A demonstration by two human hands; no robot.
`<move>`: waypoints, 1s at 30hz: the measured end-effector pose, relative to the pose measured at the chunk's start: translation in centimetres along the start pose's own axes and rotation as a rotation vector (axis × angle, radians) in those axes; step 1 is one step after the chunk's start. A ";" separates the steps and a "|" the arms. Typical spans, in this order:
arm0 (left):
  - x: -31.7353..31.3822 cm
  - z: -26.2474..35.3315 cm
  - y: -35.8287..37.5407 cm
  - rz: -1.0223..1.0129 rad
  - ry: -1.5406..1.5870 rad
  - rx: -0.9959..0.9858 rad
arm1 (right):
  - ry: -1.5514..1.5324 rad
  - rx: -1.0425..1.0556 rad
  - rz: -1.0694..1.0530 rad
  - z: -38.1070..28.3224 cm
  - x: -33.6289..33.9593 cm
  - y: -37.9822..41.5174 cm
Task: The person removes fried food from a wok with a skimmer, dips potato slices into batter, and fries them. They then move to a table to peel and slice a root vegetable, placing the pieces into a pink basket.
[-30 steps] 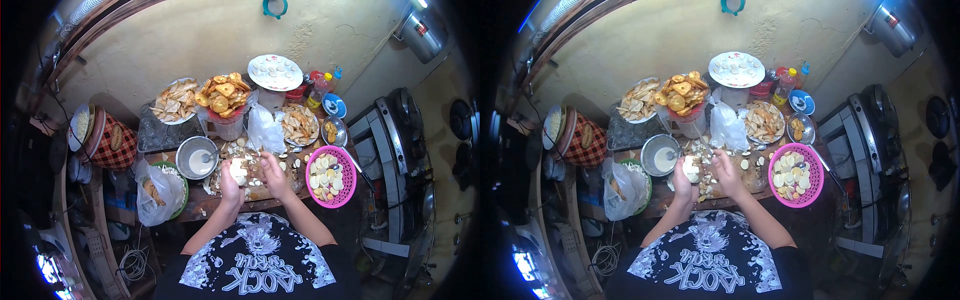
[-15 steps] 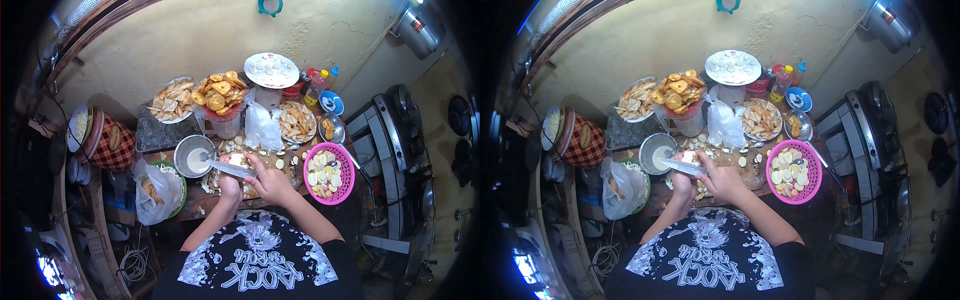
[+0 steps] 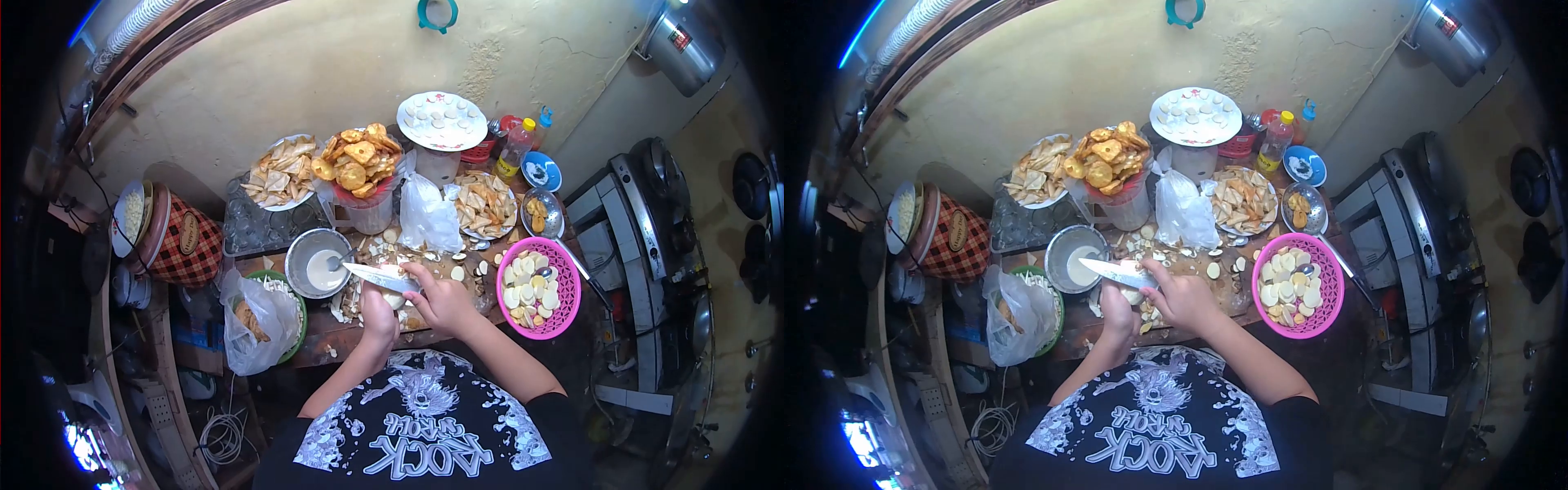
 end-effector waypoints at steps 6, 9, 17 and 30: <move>-0.1 0.7 -0.5 -0.070 0.072 -0.034 | -0.096 0.001 0.029 -1.6 -0.1 0.6; 0.2 0.5 -0.4 -0.063 0.059 -0.067 | -0.053 -0.022 0.016 -1.5 -0.3 0.4; 0.1 1.0 0.2 0.011 0.039 -0.096 | 0.034 0.042 0.088 -0.9 -1.0 0.4; 0.9 0.2 -0.5 -0.091 0.016 0.115 | 0.096 0.060 -0.006 -1.3 -0.7 0.2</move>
Point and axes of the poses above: each hand's wrist, its own y-axis away from the middle knuckle, its own x-axis out of the back of the hand, z = x × y, the point moved 8 cm from there along -y, towards the middle knuckle, and after that the axes turned 10 degrees about -y, right-handed, at the moved point
